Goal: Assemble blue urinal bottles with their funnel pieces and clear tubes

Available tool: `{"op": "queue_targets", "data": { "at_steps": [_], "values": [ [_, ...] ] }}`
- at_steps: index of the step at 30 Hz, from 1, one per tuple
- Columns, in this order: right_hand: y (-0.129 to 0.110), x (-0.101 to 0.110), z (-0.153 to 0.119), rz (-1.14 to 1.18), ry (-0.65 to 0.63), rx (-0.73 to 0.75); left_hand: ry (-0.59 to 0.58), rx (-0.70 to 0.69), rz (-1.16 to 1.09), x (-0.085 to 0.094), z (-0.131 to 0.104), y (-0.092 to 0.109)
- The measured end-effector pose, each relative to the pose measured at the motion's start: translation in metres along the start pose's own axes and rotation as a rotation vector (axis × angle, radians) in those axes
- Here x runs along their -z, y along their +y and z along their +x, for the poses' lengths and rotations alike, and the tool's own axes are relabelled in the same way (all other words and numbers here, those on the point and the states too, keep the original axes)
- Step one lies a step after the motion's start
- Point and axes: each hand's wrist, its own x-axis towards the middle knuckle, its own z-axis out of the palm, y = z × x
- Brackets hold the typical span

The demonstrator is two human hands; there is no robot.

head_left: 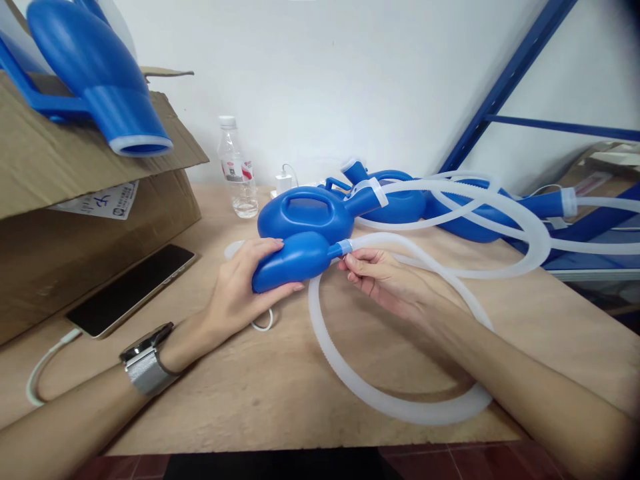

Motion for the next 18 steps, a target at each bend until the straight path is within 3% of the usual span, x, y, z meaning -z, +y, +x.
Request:
{"op": "queue_targets", "data": {
  "at_steps": [11,18],
  "values": [
    [-0.0054,0.0092,-0.0002,-0.214,-0.013,0.031,0.006,-0.223,0.157,0.0045,-0.0009,-0.0039],
    [-0.0033,0.0081,-0.0021,-0.266,0.039,0.115,-0.001,-0.185,0.16,0.0025,-0.0027,-0.0041]
  ]
}}
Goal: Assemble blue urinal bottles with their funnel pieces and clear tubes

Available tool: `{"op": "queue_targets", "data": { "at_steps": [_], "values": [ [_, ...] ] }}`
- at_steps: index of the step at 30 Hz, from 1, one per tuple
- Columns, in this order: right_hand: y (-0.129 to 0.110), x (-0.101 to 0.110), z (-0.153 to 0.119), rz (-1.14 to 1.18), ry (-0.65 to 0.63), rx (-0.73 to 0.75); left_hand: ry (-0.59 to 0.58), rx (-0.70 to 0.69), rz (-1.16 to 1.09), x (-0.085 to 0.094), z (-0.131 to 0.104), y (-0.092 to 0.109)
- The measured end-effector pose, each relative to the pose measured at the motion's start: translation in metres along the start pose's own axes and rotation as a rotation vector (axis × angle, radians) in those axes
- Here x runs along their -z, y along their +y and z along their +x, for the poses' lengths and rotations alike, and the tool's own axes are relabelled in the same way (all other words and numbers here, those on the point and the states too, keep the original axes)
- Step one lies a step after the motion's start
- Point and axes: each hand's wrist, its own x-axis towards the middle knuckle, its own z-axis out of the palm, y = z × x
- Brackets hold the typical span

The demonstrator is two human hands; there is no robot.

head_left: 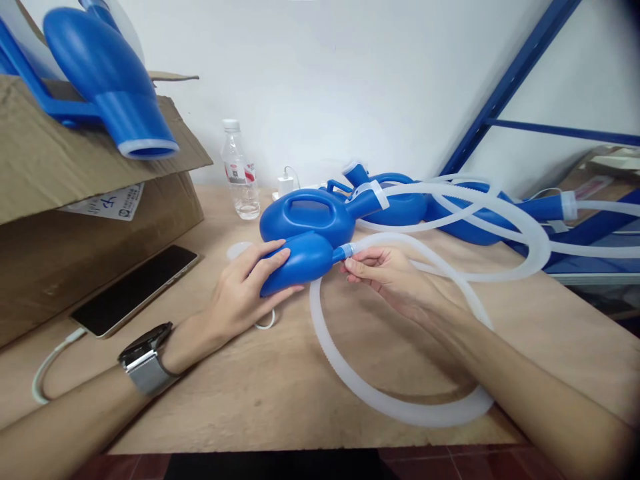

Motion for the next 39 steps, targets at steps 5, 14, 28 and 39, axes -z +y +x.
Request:
{"op": "queue_targets", "data": {
  "at_steps": [5,14,28,39],
  "values": [
    [0.003,-0.002,-0.002,0.201,-0.032,-0.075,0.003,0.092,-0.039,0.0,0.0,0.004],
    [-0.001,-0.004,-0.003,0.248,-0.209,-0.085,0.023,0.163,-0.055,0.001,0.0,0.0],
    [0.007,-0.015,-0.002,0.101,-0.026,0.156,0.03,0.073,0.012,0.0,0.0,0.002],
    [0.006,-0.007,0.0,-0.109,0.022,0.254,-0.028,0.01,0.051,0.002,0.001,0.001]
  ]
}}
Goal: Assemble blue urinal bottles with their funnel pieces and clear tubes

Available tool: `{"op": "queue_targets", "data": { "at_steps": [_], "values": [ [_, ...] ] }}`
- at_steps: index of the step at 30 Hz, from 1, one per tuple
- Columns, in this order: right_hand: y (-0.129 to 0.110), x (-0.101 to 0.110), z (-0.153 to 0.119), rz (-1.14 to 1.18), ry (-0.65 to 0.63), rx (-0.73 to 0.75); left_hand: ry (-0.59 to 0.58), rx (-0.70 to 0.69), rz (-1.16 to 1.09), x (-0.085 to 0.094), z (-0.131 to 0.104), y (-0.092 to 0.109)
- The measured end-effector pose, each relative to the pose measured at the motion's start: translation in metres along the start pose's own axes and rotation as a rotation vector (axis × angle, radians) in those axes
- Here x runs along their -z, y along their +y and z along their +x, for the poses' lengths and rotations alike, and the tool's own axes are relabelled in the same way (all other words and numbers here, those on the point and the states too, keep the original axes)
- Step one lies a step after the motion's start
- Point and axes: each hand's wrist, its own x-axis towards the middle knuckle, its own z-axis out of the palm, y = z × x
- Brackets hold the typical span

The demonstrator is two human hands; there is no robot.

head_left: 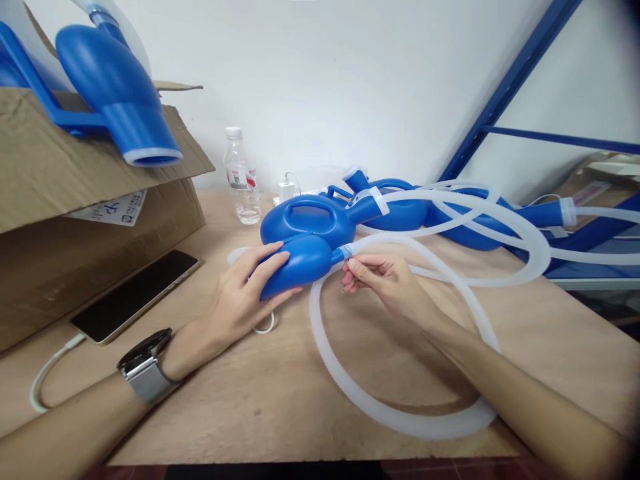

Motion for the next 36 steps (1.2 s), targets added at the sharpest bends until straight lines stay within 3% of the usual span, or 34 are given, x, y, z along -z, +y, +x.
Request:
{"op": "queue_targets", "data": {
  "at_steps": [6,11,19,36],
  "values": [
    [-0.0063,-0.0011,-0.0032,-0.091,-0.05,0.0,0.03,-0.055,0.063,0.0004,-0.0025,-0.001],
    [-0.0032,-0.004,-0.0024,0.051,-0.022,-0.06,0.022,-0.057,0.069,-0.0007,-0.0026,-0.0015],
    [0.0023,0.0017,0.0011,0.19,-0.175,-0.179,0.052,-0.036,0.077,-0.0024,-0.0041,-0.0018],
    [-0.0054,0.0025,-0.0006,0.088,-0.322,-0.145,0.05,-0.103,0.125,0.0004,-0.0031,0.0009]
  ]
}}
